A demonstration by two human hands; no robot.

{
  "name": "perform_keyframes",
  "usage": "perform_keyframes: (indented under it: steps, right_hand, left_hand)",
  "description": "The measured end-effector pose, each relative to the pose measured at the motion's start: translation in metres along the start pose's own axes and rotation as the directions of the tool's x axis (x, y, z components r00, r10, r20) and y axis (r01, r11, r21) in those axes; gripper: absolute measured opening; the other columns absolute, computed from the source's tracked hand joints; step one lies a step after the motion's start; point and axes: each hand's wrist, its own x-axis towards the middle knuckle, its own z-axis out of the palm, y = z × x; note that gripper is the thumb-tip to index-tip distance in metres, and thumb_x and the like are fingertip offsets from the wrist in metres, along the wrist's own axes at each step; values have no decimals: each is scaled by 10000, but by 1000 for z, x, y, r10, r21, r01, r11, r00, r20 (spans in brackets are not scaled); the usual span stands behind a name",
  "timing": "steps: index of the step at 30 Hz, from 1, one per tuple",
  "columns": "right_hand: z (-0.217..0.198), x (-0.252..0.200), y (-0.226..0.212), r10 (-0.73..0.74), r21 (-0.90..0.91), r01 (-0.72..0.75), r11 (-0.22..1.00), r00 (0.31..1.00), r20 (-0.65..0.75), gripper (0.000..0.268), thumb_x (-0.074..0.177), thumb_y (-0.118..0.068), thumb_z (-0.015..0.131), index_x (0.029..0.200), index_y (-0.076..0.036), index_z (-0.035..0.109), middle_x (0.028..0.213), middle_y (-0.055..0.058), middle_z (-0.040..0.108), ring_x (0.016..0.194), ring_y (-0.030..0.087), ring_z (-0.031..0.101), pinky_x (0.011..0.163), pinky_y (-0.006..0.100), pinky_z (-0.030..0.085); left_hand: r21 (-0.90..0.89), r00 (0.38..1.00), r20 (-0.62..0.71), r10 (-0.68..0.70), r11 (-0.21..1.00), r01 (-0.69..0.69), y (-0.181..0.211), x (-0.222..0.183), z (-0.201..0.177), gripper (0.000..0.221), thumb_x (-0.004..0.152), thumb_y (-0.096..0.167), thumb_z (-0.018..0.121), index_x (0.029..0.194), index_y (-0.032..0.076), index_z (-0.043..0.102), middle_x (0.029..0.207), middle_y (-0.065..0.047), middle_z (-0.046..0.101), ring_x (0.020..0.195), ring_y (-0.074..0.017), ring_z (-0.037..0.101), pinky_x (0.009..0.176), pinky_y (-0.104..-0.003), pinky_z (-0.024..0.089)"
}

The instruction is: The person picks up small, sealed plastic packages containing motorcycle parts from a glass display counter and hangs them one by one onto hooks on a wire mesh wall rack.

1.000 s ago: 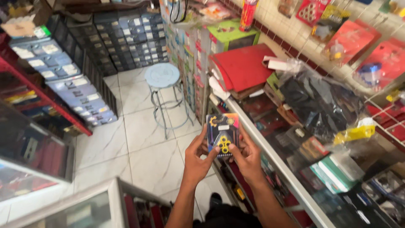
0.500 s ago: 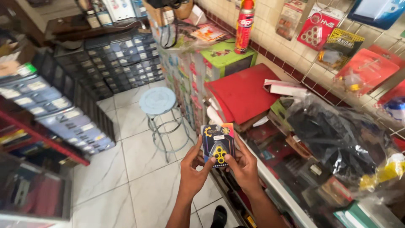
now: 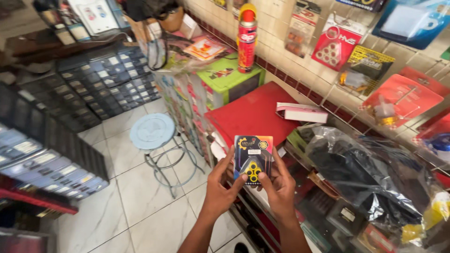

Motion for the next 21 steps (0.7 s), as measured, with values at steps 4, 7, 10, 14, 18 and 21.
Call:
perform_keyframes:
  steps: [4,7,10,14,18,21]
  right_hand:
    - [-6,9,9,9,16,-8,1000,999,-34,757,917,-20,659,1600,-2,333,1172,112,711,861,82,667,619,212,518]
    - [-6,19,14,13,4,-13,1000,999,-33,766,935,-27,658,1622,-12,318,1092,130,728,839,88,668,636,214,526]
    - [0,31,23,-23,-3,23,1000,999,-40,745,942,-14,647,1606,3,311,1114,143,739,920,104,693,720,229,564]
    - [10,51,31,-3,-37,1,999,998,-70,771,946,5,647,1633,-13,297,1087,159,747,868,122,680,667,242,543]
    - [28,79,37,-29,-82,23,996,996,-80,771,940,1,638,1622,-14,278,1141,157,734,963,146,695,802,298,575]
    - [49,99,40,-77,-160,68,985,996,-51,772,959,-18,630,1625,-14,241,1213,152,728,1057,149,689,939,307,541]
  left_hand:
    - [-14,993,33,-118,993,118,-6,15,2,820,853,73,786,1579,46,407,892,8,638,735,-40,588,612,-197,488]
    - [-19,988,58,-146,989,147,-10,28,-3,845,845,85,797,1582,55,385,855,18,626,691,-44,567,571,-201,466]
    - [-47,985,87,-146,987,151,-19,45,-12,840,847,96,811,1582,47,408,856,6,627,701,-51,565,578,-200,454]
    - [-115,979,150,-136,981,154,-34,78,-24,857,845,121,812,1587,47,389,883,2,629,766,-63,624,644,-217,522]
    - [-171,961,238,-142,968,185,-42,106,-39,955,842,126,807,1632,69,273,1011,-38,677,872,-100,658,726,-254,529]
    - [-237,949,305,-84,958,161,-43,132,-61,989,864,117,795,1643,74,187,1185,-94,691,1053,-149,681,885,-291,542]
